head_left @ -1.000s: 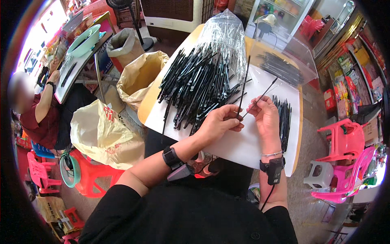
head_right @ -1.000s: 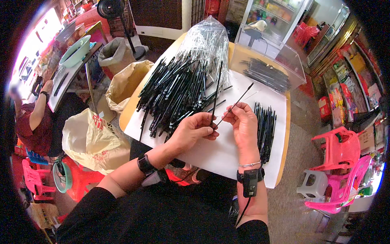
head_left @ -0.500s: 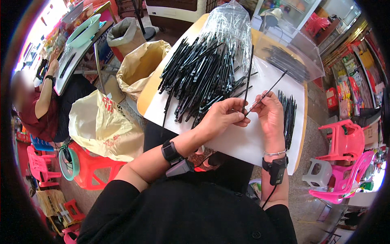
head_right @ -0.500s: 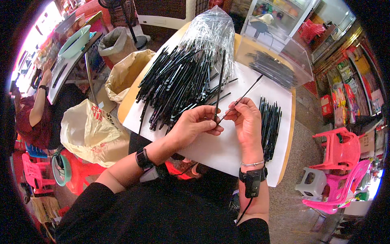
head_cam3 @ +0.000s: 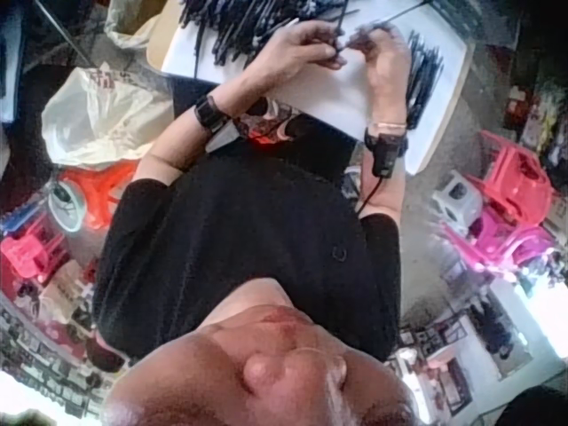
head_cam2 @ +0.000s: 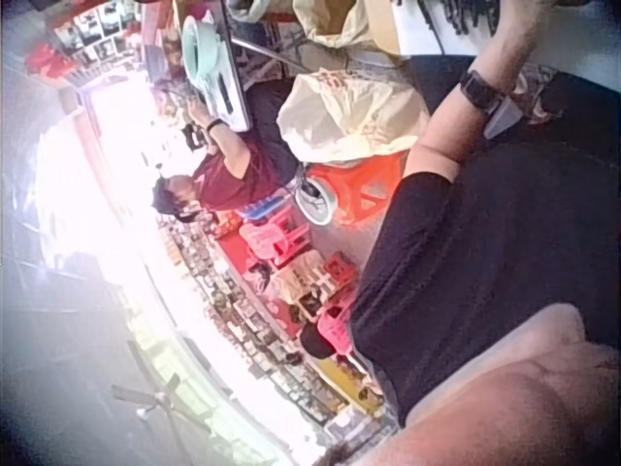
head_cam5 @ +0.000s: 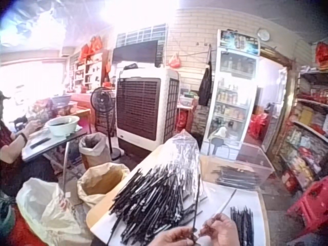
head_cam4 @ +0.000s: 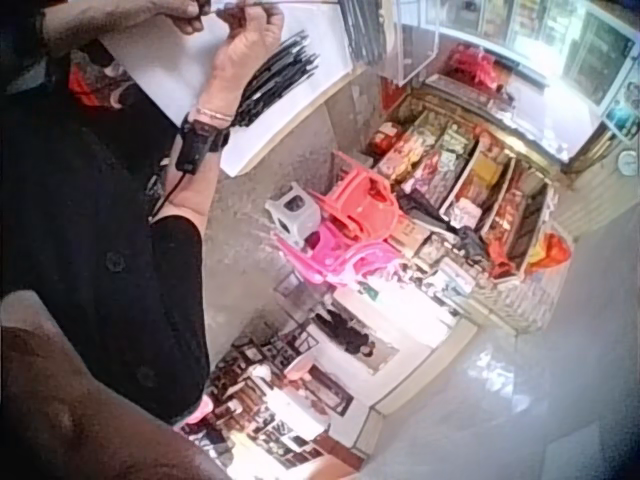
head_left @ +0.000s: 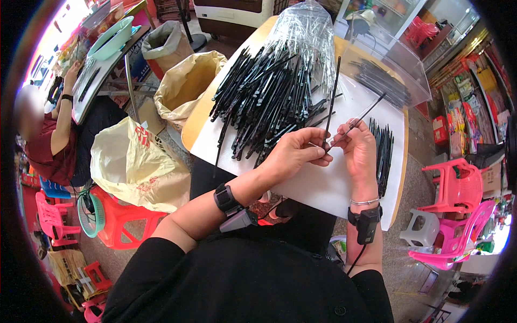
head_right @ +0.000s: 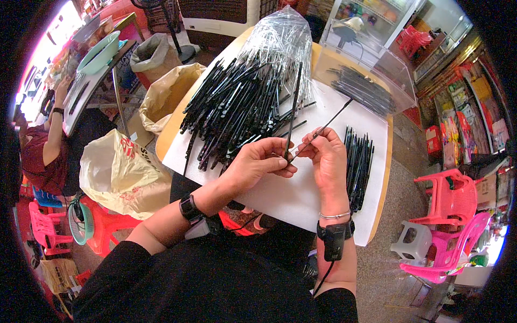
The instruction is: Assembling small black plastic components by hand at a table.
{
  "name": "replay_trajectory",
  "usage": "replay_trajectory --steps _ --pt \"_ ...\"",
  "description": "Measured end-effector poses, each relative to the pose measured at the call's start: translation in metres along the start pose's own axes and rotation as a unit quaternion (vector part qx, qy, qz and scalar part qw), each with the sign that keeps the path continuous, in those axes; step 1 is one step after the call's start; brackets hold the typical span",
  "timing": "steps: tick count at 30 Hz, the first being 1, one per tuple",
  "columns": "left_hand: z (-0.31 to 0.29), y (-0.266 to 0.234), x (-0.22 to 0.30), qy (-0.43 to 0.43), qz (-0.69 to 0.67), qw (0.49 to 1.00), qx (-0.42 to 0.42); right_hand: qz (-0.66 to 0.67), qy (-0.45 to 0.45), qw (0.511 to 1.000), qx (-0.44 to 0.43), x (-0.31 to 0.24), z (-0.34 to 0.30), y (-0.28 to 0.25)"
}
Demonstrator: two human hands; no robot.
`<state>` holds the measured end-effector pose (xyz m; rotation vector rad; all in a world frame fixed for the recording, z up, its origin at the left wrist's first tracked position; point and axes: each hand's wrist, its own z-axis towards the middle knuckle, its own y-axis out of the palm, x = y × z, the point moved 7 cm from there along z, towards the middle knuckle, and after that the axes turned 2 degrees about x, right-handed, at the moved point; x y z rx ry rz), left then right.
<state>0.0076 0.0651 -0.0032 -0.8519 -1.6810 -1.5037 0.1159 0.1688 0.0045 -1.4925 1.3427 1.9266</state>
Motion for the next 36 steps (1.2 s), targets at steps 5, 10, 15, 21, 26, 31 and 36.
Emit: replay_trajectory --steps 5,10,15,21,26,31,36 --pt "-0.002 -0.001 0.0 -0.007 0.016 1.0 0.007 0.002 0.003 1.0 0.016 -0.003 -0.002 0.003" --pt "-0.004 -0.001 0.003 -0.002 0.029 1.0 0.011 -0.028 0.001 0.999 0.019 -0.011 -0.006 0.009" --pt "-0.004 0.0 0.001 0.006 0.0 1.0 -0.005 -0.045 -0.036 0.998 0.038 -0.019 -0.01 0.01" --pt "-0.005 0.0 0.005 0.029 -0.022 0.999 -0.01 -0.064 -0.075 0.992 0.084 -0.04 -0.028 0.015" --pt "-0.004 -0.005 0.007 0.044 -0.04 0.998 -0.012 -0.226 -0.163 0.948 0.154 -0.077 -0.058 0.026" --pt "-0.004 -0.004 0.008 0.05 -0.038 0.998 -0.016 -0.251 -0.161 0.939 0.168 -0.088 -0.069 0.017" --pt "-0.005 -0.001 0.008 0.05 -0.035 0.998 -0.022 -0.359 -0.112 0.907 0.19 -0.042 -0.051 -0.012"
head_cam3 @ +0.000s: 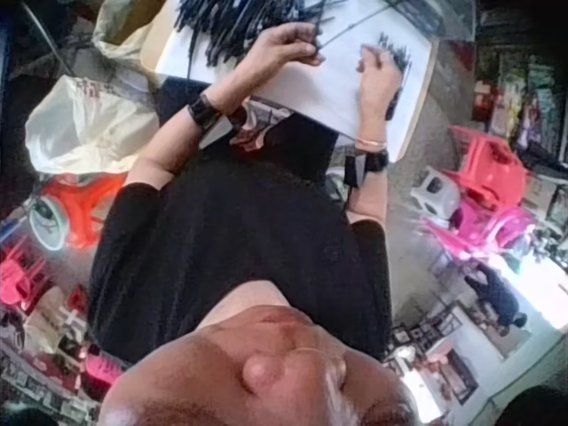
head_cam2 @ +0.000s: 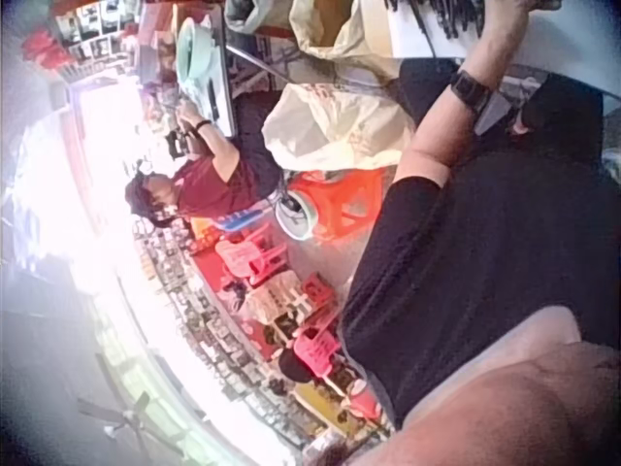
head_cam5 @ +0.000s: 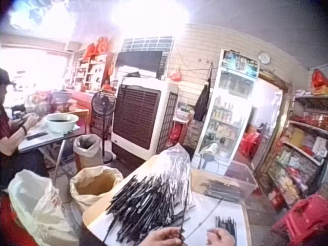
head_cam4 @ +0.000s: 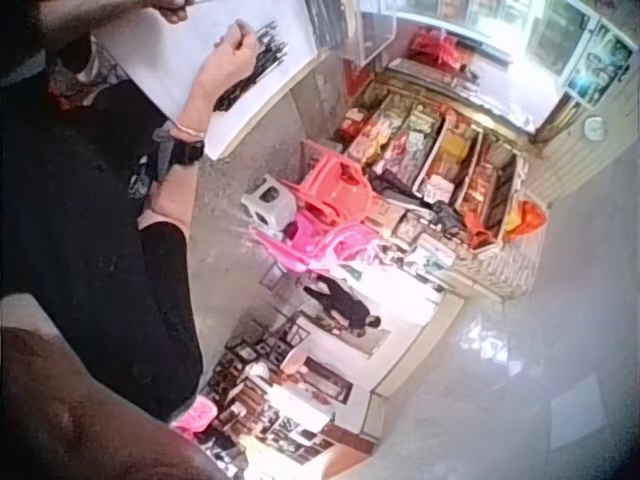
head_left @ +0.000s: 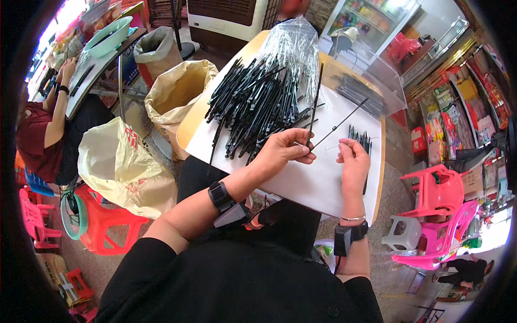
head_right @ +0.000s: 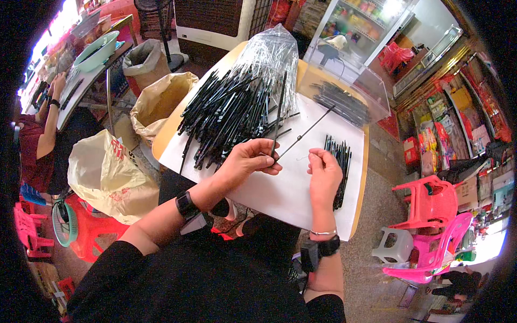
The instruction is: Assembling small black plastic components by hand at a table.
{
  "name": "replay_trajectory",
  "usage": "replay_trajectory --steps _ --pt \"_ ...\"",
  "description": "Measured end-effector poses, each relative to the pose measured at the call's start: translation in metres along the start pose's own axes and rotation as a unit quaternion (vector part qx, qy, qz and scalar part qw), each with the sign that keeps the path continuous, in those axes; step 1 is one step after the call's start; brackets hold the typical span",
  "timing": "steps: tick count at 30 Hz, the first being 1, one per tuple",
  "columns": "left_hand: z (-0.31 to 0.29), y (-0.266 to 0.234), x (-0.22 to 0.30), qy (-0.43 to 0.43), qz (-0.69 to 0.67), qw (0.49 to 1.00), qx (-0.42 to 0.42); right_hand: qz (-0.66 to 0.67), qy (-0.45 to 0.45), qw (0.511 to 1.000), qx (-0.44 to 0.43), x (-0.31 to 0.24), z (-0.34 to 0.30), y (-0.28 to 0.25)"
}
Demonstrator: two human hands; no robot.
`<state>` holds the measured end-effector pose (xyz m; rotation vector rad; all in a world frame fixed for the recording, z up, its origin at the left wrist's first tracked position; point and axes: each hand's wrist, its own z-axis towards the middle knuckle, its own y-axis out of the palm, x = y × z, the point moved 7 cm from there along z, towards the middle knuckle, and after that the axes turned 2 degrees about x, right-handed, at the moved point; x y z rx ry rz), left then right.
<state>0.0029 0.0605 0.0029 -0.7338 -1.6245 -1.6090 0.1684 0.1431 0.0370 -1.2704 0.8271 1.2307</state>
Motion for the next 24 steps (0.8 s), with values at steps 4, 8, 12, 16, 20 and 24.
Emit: replay_trajectory --steps 4,8,12,16,20,24 --pt "-0.001 0.001 -0.003 -0.015 0.006 1.0 -0.005 -0.03 -0.009 0.999 0.01 -0.002 0.004 0.009" --pt "-0.001 0.0 -0.008 -0.027 0.017 0.999 -0.014 0.144 0.036 0.988 -0.034 -0.004 0.014 0.022" --pt "0.001 0.0 -0.009 -0.043 0.008 0.999 -0.009 0.323 0.103 0.932 -0.131 0.012 0.021 0.038" --pt "0.001 -0.001 -0.01 -0.051 0.003 0.999 -0.003 0.345 0.147 0.909 -0.18 0.018 0.012 0.051" --pt "0.001 0.001 -0.01 -0.069 -0.003 0.998 0.003 0.334 0.166 0.913 -0.166 0.022 0.012 0.05" --pt "0.0 0.003 -0.008 -0.082 -0.015 0.997 0.003 0.325 0.172 0.915 -0.166 0.021 0.011 0.05"
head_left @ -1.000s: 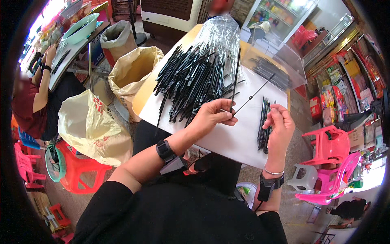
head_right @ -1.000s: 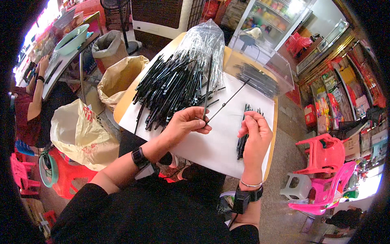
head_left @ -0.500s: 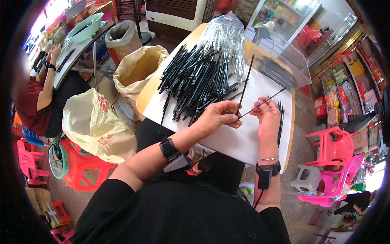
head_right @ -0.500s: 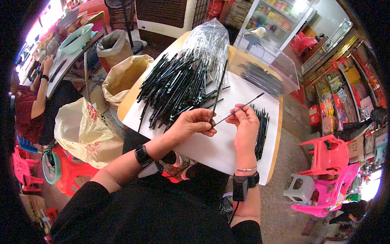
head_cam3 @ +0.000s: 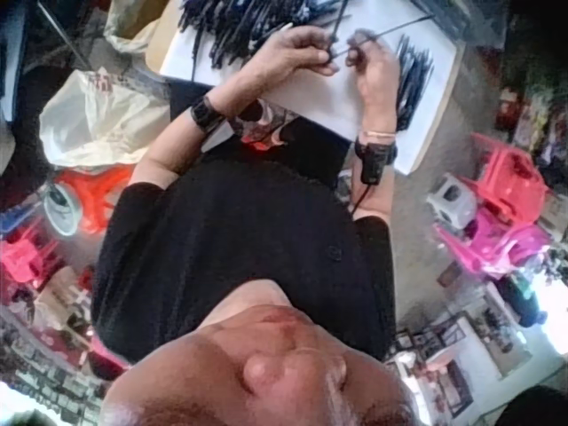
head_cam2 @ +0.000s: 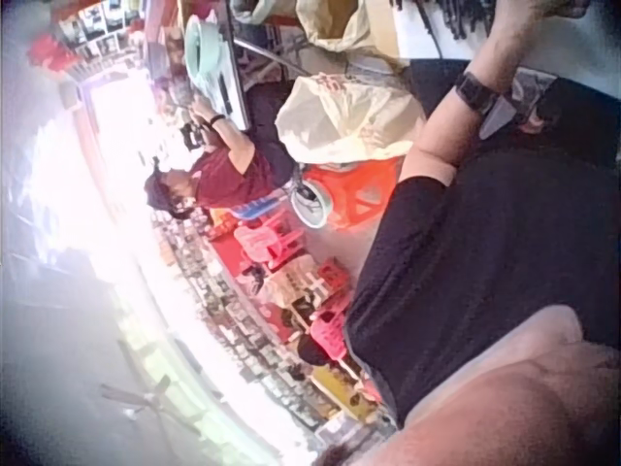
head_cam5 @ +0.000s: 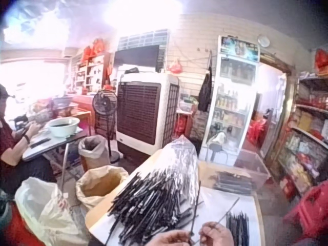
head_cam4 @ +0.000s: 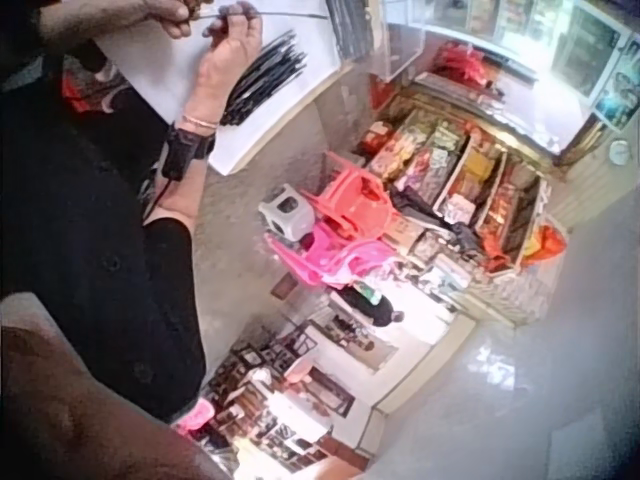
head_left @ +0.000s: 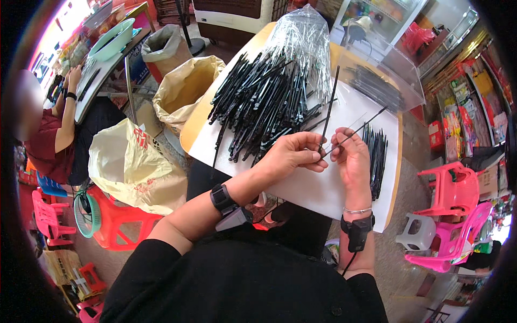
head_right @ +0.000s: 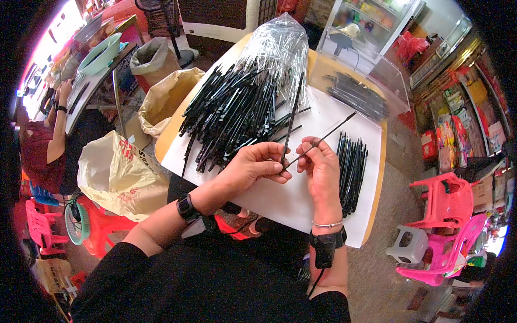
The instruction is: Assembling small black plastic components by hand at a table.
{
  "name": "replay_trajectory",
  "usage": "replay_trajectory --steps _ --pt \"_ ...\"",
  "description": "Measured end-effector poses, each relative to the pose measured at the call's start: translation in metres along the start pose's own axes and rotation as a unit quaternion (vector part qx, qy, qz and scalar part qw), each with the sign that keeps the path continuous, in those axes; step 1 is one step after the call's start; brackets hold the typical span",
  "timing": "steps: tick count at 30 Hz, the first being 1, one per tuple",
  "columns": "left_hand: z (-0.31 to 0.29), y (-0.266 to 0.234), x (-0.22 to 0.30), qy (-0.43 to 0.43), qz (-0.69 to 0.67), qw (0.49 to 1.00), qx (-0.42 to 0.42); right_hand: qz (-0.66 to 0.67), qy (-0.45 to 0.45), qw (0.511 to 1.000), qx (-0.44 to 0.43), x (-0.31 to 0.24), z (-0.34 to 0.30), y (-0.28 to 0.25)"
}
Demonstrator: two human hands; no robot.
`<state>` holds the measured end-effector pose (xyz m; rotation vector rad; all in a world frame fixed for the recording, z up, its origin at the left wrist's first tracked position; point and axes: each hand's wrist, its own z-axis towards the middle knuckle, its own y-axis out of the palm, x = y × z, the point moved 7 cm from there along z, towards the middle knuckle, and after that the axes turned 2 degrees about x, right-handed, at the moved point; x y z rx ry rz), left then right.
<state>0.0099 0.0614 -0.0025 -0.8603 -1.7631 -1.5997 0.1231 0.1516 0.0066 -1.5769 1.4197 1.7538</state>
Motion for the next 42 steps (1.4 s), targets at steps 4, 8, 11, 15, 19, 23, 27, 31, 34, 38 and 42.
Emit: replay_trajectory --steps 4,8,11,15,19,23,27,31,34,38,42 --pt "0.0007 -0.0003 -0.0007 -0.006 -0.026 1.0 -0.004 0.003 0.011 1.0 0.007 -0.0009 -0.0011 0.0004" --pt "0.0009 0.0005 -0.001 -0.015 -0.034 0.999 -0.009 0.025 0.007 1.0 -0.005 -0.0018 -0.0009 0.0005" --pt "0.0008 0.0002 -0.0015 -0.012 -0.036 0.999 -0.011 0.026 0.016 1.0 -0.008 -0.0014 -0.0018 0.003" --pt "0.0002 0.001 -0.0006 -0.005 -0.025 1.0 -0.012 0.003 0.019 1.0 -0.002 -0.0014 -0.0014 0.0037" --pt "0.0002 0.0006 -0.0005 -0.004 -0.008 1.0 -0.008 0.005 0.017 1.0 0.005 -0.0008 -0.0018 0.0023" --pt "-0.0009 0.001 0.0008 0.001 -0.01 1.0 -0.006 0.001 0.029 0.999 0.017 -0.0008 -0.0022 0.0002" --pt "-0.0003 0.0 -0.0006 -0.003 -0.015 1.0 -0.002 0.008 0.039 0.999 0.006 0.0001 -0.0027 0.0013" --pt "-0.0001 0.0009 -0.0006 0.004 -0.01 1.0 -0.004 0.004 0.054 0.999 0.001 0.0015 -0.0039 0.0045" --pt "0.0002 0.0003 -0.0017 0.003 0.002 1.0 -0.006 0.004 0.054 0.999 0.001 0.0024 -0.004 0.0048" --pt "0.0003 0.0014 -0.0027 0.001 0.018 1.0 -0.015 -0.004 0.054 0.998 -0.01 0.006 -0.0018 0.0025" --pt "-0.0004 0.0035 -0.0012 0.006 0.031 0.999 -0.02 -0.018 0.057 0.998 -0.005 0.0071 -0.0017 0.0022"
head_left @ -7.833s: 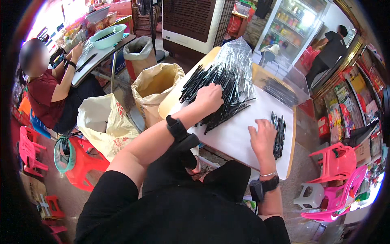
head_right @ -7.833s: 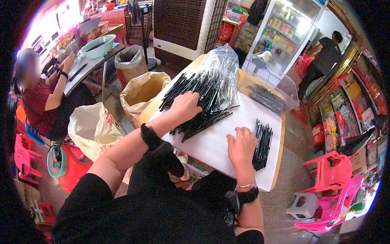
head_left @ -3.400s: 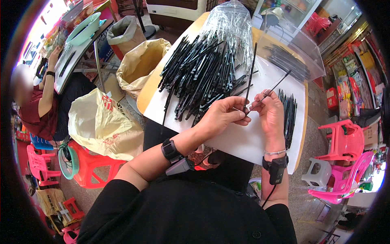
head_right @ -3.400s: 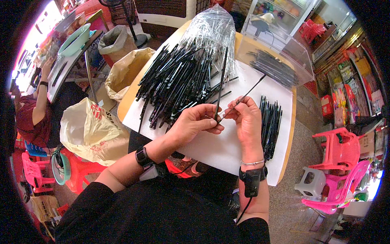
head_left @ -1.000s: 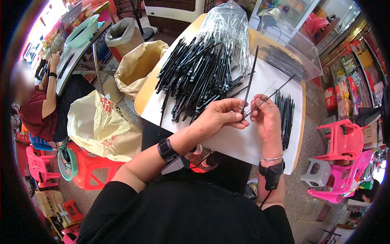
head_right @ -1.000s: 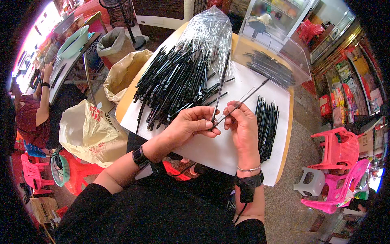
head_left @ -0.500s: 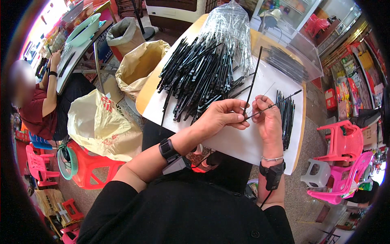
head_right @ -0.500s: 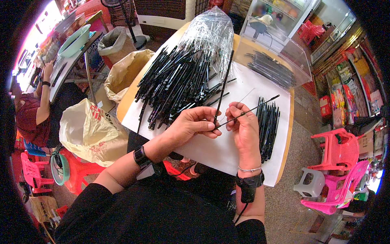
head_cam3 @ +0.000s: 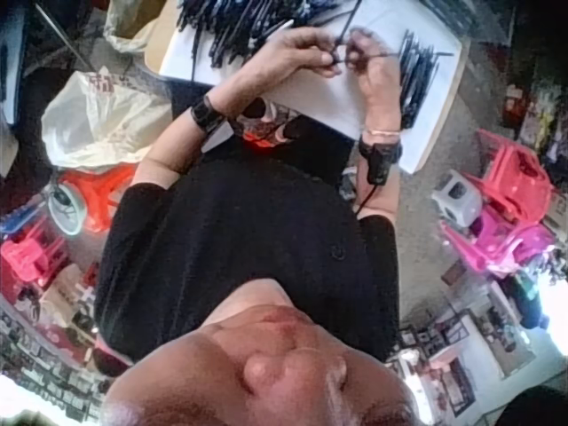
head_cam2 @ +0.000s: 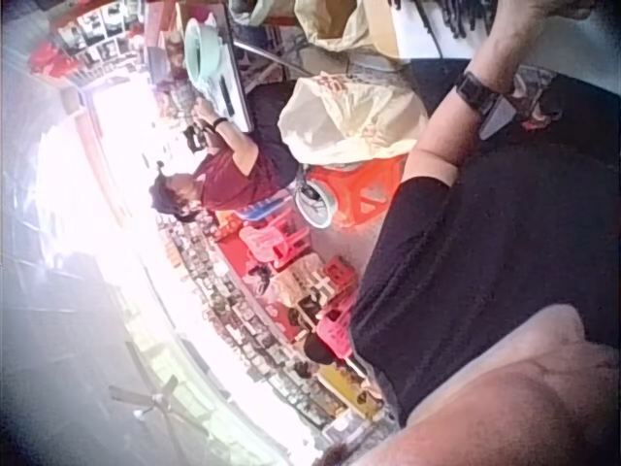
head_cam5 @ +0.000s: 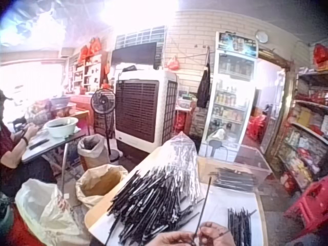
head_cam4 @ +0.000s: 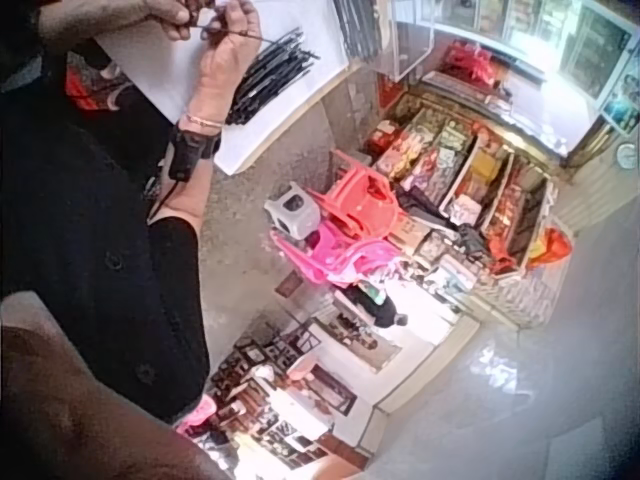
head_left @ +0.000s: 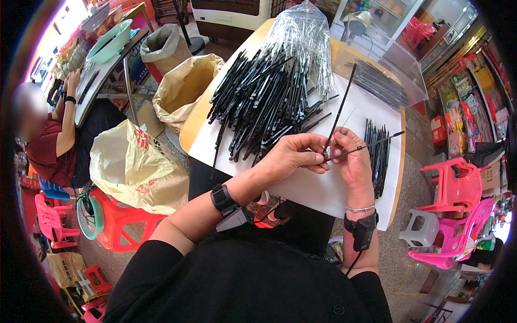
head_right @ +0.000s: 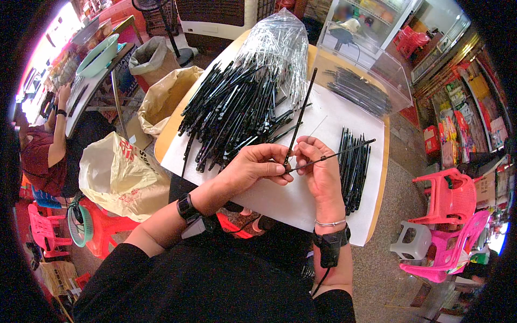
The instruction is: Assembling small black plastic components by hand at a table.
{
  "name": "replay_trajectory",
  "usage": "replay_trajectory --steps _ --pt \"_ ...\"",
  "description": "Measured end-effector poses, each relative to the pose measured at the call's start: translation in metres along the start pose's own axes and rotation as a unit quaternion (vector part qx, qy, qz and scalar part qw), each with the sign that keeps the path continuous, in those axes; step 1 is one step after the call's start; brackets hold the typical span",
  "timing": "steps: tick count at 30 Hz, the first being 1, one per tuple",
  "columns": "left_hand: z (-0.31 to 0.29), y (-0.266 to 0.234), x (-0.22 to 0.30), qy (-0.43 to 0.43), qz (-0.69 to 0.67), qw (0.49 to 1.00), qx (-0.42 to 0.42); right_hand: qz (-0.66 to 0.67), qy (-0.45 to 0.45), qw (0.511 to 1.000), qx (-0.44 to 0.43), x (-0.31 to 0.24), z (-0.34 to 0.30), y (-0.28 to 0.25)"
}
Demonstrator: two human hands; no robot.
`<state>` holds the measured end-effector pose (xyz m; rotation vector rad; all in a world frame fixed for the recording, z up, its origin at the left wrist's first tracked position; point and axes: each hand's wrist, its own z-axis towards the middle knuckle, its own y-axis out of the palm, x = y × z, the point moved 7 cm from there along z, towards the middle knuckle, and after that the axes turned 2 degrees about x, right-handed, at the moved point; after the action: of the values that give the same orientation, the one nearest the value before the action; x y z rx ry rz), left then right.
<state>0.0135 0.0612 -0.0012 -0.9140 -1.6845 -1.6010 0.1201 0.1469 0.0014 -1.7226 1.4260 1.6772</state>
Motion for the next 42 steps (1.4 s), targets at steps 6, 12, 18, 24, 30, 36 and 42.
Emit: replay_trajectory --steps 6,12,18,24,30,36,42 --pt "-0.002 0.002 0.003 -0.002 -0.002 1.0 -0.004 0.012 0.001 1.0 -0.006 0.002 0.002 -0.001" --pt "-0.001 0.002 0.002 0.006 -0.001 1.0 -0.002 0.023 0.006 1.0 -0.014 0.004 0.002 0.0" --pt "-0.001 0.007 0.006 0.048 0.075 0.996 -0.011 0.055 0.046 0.997 -0.038 0.015 0.007 -0.006" --pt "-0.001 0.01 0.008 0.032 0.034 0.998 -0.029 0.031 0.035 0.999 -0.011 0.011 0.005 -0.004" --pt "0.0 0.008 0.006 0.018 0.024 0.999 -0.033 0.049 0.016 0.999 -0.011 0.008 0.003 -0.001" --pt "0.002 0.008 0.004 0.031 0.041 0.998 -0.033 0.054 0.025 0.998 -0.008 0.011 0.005 -0.002" --pt "0.001 0.008 0.006 0.045 0.017 0.998 -0.029 0.049 0.027 0.998 -0.008 0.012 0.005 -0.003"
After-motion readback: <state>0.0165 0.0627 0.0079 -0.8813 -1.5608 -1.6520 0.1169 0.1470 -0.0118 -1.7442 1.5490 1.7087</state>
